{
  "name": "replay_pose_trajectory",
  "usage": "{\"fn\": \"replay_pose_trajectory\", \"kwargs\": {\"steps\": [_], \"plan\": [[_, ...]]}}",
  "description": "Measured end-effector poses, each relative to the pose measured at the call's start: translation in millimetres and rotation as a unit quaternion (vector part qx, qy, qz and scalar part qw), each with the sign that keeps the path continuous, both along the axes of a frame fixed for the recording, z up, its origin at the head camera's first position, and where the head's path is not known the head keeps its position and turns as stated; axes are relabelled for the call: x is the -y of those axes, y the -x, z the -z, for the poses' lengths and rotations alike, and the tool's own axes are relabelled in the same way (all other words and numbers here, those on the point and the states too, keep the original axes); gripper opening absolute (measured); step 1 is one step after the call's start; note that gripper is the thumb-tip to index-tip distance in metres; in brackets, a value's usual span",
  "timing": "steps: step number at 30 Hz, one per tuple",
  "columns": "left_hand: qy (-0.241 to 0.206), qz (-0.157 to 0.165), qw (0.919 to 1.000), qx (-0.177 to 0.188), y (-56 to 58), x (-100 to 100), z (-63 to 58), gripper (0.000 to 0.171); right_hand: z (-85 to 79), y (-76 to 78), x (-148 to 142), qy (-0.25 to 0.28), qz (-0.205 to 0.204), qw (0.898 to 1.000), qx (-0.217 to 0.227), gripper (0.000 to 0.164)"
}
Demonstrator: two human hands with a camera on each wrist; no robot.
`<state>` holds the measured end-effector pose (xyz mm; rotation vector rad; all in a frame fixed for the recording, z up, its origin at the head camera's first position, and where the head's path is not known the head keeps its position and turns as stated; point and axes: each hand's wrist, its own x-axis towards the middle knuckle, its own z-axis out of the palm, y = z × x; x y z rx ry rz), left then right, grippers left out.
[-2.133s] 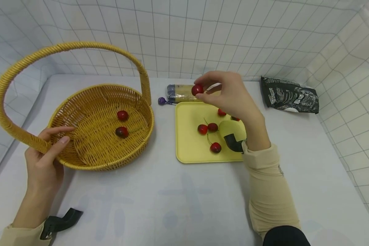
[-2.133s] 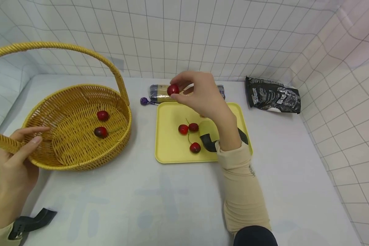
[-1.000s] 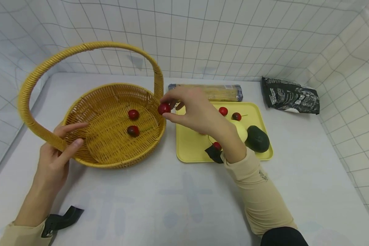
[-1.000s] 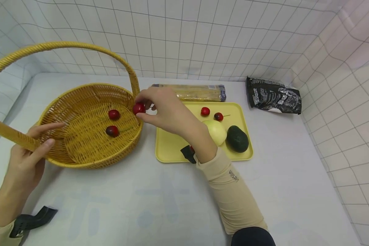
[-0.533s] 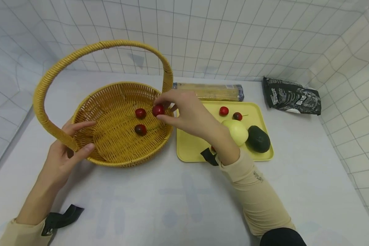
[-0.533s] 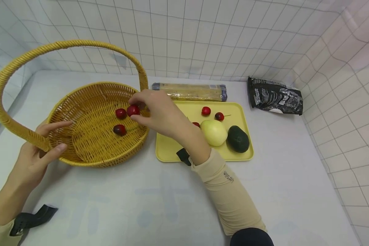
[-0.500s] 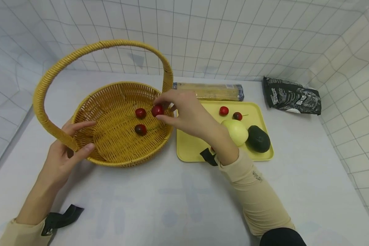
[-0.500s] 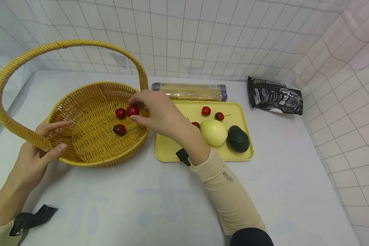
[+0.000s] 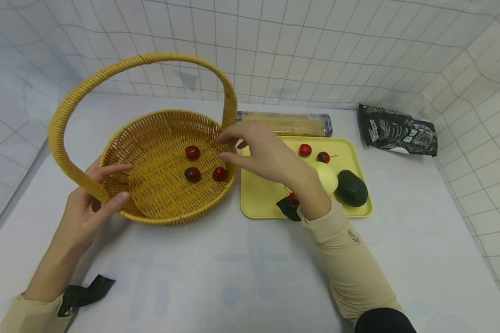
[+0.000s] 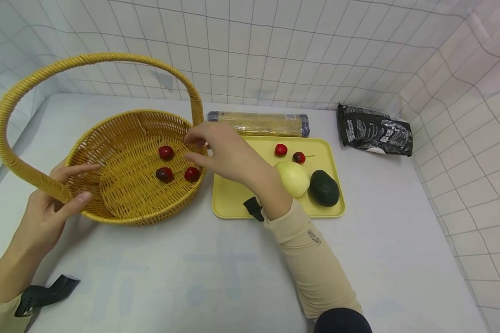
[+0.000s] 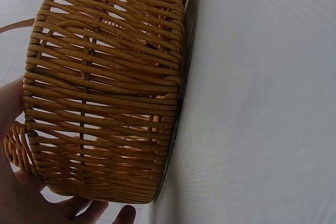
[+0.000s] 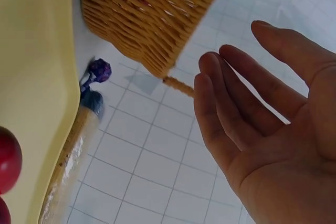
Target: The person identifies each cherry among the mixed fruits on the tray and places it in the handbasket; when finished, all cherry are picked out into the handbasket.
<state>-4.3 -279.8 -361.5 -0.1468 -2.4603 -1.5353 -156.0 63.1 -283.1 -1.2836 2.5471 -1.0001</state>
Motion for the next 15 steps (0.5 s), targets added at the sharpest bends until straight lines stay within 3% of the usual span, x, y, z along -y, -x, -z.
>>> {"fn": "replay_pose_trajectory", "kwargs": {"steps": [15], "plan": [[0.005, -0.007, 0.9999, 0.008, 0.0, -0.7, -1.1, 0.053, -26.0, 11.0, -49.7, 0.011, 0.082, 0.996, 0.019, 0.025]]}}
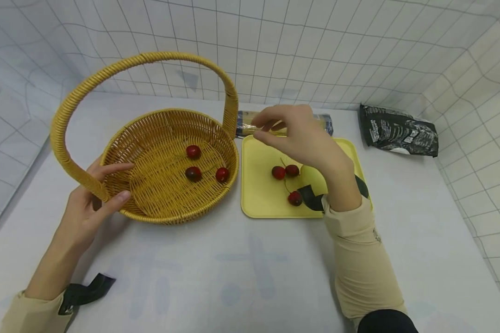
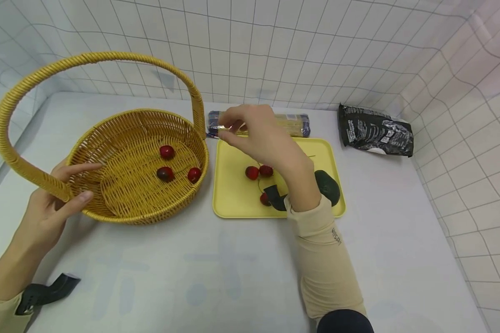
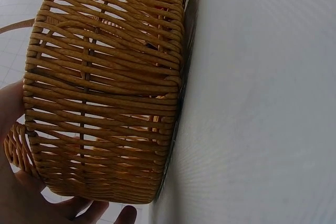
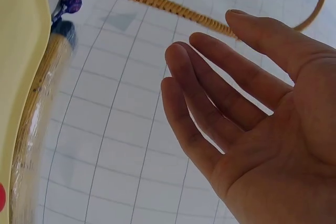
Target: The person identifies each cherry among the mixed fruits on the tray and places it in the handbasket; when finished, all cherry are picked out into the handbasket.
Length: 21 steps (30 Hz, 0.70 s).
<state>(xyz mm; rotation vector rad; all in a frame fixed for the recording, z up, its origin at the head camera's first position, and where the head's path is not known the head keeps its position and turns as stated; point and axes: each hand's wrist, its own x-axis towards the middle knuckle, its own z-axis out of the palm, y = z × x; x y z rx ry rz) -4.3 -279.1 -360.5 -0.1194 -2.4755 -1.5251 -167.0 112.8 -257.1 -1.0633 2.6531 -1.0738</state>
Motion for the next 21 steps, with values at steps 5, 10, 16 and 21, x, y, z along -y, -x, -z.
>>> {"fn": "replay_pose_trajectory", "kwargs": {"steps": [5, 10, 16, 21], "plan": [[-0.002, 0.002, 1.0000, -0.001, 0.0, 0.2, 0.0, 0.054, 2.4, 9.0, -10.4, 0.004, 0.016, 1.000, 0.006, 0.022], [-0.002, 0.002, 1.0000, 0.000, -0.7, 0.2, -0.3, 0.054, 5.4, 15.3, -21.8, -0.011, 0.050, 0.998, 0.031, 0.021], [0.001, 0.001, 1.0000, 0.005, -1.0, -0.5, -0.6, 0.054, 12.8, 26.0, -33.7, -0.019, 0.055, 0.998, 0.035, 0.024], [0.004, 0.000, 1.0000, 0.005, -0.5, -0.5, -0.8, 0.054, 15.4, 30.1, -37.2, -0.025, 0.036, 0.997, 0.064, 0.029]]}}
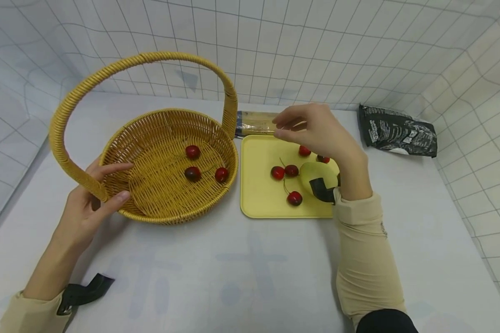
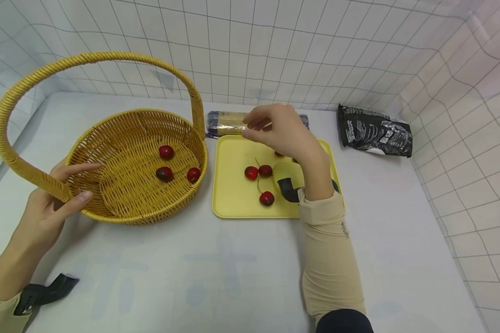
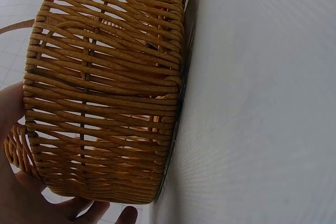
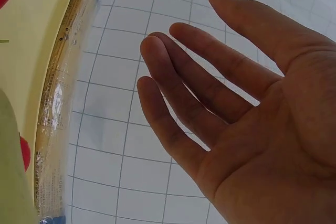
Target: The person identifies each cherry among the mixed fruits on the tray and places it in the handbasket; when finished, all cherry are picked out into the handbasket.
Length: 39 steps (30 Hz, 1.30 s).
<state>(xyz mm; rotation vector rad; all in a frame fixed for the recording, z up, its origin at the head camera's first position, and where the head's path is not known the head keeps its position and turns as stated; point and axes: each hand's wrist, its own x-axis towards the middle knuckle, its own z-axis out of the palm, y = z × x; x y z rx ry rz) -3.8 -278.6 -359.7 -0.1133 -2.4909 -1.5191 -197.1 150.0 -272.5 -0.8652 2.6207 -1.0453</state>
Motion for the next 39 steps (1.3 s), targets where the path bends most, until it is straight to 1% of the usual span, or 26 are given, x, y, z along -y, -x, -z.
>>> {"fn": "replay_pose_trajectory", "kwargs": {"steps": [4, 6, 10, 12, 15, 17, 20, 22, 27, 31, 39], "plan": [[0.000, 0.000, 1.0000, -0.003, 0.1, 0.1, -0.3, 0.054, 4.4, 2.7, -0.9, -0.020, -0.017, 0.999, 0.043, 0.033], [0.000, 0.001, 1.0000, -0.004, 0.2, 0.1, -0.3, 0.054, 8.0, 4.7, -2.3, -0.030, -0.018, 0.997, 0.065, 0.033], [0.000, 0.001, 1.0000, -0.003, 0.2, 0.2, -0.2, 0.055, 17.2, 9.8, -5.8, -0.051, -0.030, 0.994, 0.088, 0.034], [0.001, 0.001, 1.0000, -0.003, 0.1, 0.4, 0.1, 0.054, 22.0, 12.4, -6.6, -0.063, -0.046, 0.992, 0.099, 0.037], [0.001, 0.001, 1.0000, -0.005, 0.0, 0.6, 0.4, 0.054, 27.8, 15.1, -5.9, -0.091, -0.080, 0.986, 0.115, 0.041], [0.001, 0.001, 1.0000, -0.007, 0.0, 0.7, 0.4, 0.054, 30.5, 16.0, -4.7, -0.107, -0.096, 0.980, 0.138, 0.041], [0.000, 0.003, 1.0000, -0.007, 0.1, 0.8, 0.5, 0.054, 34.1, 16.5, -2.8, -0.126, -0.109, 0.972, 0.166, 0.039], [-0.001, 0.004, 1.0000, -0.007, 0.0, 0.7, 0.7, 0.054, 36.9, 16.9, -1.8, -0.125, -0.112, 0.968, 0.185, 0.036], [-0.005, 0.006, 1.0000, -0.007, -0.1, 0.8, 1.2, 0.054, 42.6, 18.3, 1.2, -0.114, -0.121, 0.967, 0.193, 0.031], [-0.007, 0.006, 0.9999, -0.007, 0.0, 0.9, 0.8, 0.053, 44.6, 17.8, 4.9, -0.115, -0.108, 0.967, 0.202, 0.030], [-0.007, 0.006, 1.0000, -0.002, -0.2, 1.5, 1.2, 0.052, 47.0, 16.0, 9.3, -0.143, -0.087, 0.966, 0.196, 0.024]]}}
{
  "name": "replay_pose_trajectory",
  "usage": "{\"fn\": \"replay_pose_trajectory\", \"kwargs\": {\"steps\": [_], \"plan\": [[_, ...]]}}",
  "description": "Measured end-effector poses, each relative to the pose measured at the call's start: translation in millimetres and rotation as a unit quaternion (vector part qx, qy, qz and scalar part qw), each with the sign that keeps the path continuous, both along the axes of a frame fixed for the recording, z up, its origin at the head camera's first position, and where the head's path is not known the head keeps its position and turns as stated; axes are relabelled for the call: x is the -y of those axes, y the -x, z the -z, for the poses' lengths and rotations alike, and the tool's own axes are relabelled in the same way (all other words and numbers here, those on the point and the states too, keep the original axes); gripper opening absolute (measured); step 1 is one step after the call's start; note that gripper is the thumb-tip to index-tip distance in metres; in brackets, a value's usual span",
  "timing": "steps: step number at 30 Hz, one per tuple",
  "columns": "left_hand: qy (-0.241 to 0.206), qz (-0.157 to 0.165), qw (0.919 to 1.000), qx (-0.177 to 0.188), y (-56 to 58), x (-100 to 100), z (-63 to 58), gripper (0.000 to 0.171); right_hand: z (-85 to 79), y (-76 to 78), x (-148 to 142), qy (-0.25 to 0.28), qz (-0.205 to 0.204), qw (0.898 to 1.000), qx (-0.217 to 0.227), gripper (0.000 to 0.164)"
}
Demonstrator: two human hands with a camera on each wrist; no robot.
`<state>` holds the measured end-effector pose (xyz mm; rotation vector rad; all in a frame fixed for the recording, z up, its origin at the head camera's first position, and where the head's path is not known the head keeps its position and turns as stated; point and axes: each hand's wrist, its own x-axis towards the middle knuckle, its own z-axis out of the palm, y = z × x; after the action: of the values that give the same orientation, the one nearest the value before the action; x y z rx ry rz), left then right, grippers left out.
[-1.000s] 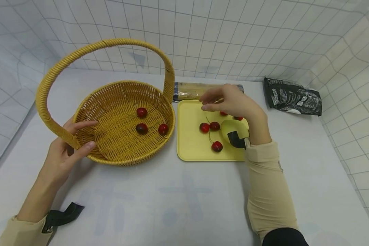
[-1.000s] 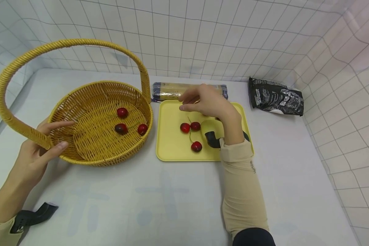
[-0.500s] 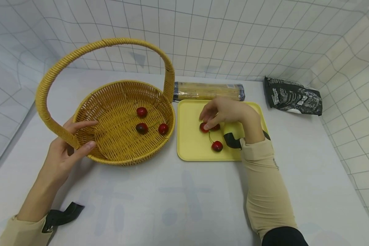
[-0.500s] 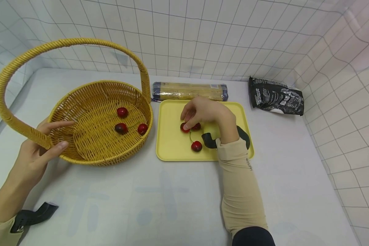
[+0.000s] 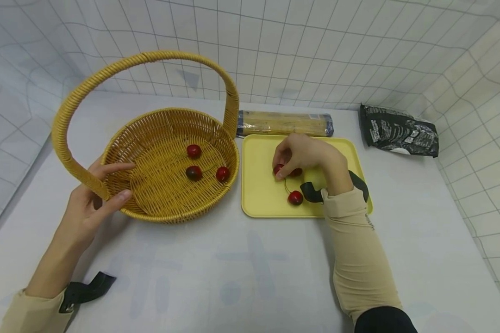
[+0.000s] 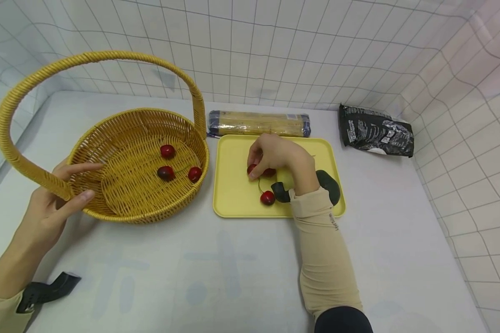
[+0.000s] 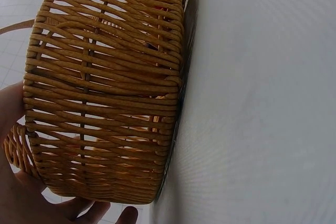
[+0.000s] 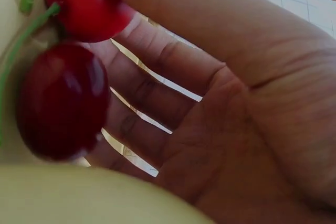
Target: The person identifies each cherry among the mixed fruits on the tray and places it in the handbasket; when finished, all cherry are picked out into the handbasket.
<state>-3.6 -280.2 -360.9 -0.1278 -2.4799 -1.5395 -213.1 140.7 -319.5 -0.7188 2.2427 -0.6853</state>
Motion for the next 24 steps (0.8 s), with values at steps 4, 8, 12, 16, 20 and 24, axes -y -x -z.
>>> {"fn": "replay_pose_trajectory", "kwargs": {"steps": [4, 8, 12, 16, 20, 24], "plan": [[-0.001, 0.002, 1.0000, 0.001, 0.6, 0.1, 0.2, 0.052, 0.9, 0.1, 0.2, 0.002, 0.007, 1.000, -0.004, 0.023], [0.000, 0.002, 1.0000, 0.003, 0.3, 0.3, 0.0, 0.052, -0.3, 0.0, 0.6, 0.020, 0.004, 0.999, -0.032, 0.022], [0.000, 0.002, 1.0000, 0.004, 0.1, 0.2, -0.4, 0.052, -5.2, -1.4, 1.7, 0.046, 0.004, 0.997, -0.061, 0.020], [0.001, 0.002, 1.0000, 0.002, 0.2, -0.1, -0.7, 0.052, -9.2, -3.8, 6.0, 0.073, 0.011, 0.994, -0.083, 0.020], [-0.002, 0.004, 1.0000, 0.000, 0.1, -0.1, -1.1, 0.052, -11.2, -6.2, 11.7, 0.084, 0.017, 0.991, -0.105, 0.021], [-0.002, 0.004, 1.0000, 0.000, 0.0, -0.2, -1.4, 0.052, -14.8, -8.4, 14.3, 0.100, 0.021, 0.987, -0.124, 0.021]]}}
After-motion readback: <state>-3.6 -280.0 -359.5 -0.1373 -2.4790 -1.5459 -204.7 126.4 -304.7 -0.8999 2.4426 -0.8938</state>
